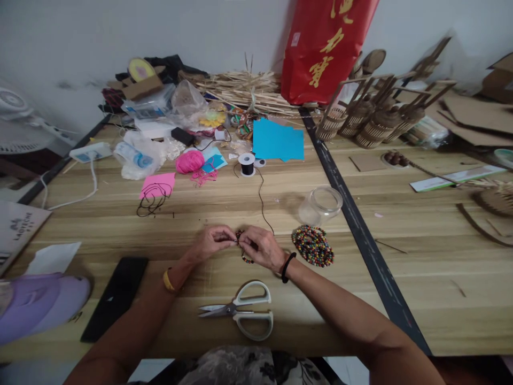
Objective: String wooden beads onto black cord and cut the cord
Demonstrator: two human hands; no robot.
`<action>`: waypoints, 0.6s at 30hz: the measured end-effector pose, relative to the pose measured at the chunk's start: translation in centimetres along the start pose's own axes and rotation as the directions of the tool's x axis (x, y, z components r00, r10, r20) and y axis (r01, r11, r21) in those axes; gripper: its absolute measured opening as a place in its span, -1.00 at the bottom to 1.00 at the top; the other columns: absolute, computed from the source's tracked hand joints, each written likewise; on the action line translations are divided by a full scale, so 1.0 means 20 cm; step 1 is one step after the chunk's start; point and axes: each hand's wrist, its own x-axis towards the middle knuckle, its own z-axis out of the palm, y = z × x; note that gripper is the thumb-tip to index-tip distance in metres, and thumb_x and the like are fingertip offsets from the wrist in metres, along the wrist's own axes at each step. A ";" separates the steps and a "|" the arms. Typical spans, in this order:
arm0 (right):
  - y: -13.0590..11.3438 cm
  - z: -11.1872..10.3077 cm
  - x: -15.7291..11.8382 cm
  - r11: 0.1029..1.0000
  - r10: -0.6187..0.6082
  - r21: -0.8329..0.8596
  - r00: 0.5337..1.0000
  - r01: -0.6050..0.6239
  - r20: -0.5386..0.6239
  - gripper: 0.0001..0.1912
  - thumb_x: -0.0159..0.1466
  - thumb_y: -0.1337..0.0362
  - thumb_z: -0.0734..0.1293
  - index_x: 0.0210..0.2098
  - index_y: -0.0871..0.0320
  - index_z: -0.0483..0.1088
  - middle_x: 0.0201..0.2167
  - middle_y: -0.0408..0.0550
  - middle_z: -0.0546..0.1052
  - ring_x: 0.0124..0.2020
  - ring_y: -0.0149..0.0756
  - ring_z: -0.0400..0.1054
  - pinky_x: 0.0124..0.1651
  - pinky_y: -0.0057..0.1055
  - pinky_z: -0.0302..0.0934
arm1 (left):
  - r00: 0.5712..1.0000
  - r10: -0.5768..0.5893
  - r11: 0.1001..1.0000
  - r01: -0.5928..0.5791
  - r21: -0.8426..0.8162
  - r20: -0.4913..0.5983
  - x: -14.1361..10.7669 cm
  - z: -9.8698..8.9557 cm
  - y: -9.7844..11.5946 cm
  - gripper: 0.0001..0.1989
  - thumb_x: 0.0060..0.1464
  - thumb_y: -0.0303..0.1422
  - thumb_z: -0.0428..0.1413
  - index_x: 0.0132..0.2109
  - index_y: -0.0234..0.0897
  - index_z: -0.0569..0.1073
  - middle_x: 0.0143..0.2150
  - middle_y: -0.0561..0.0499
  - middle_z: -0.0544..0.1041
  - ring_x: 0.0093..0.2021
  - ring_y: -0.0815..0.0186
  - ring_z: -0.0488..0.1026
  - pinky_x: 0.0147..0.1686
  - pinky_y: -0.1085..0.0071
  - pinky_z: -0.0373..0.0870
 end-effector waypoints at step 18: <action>0.00 0.00 0.00 0.999 -0.031 -0.006 0.999 0.031 -0.029 -0.87 0.30 0.33 0.21 -0.37 0.16 0.33 -0.47 -0.07 0.40 -0.43 -0.35 0.27 -0.35 -0.43 0.17 | 1.000 0.026 1.000 -0.026 0.015 0.001 0.00 0.00 -0.02 -0.79 -0.16 -0.35 0.27 -0.36 -0.41 0.49 -0.36 -0.03 0.53 -0.33 0.38 0.47 -0.22 0.45 0.38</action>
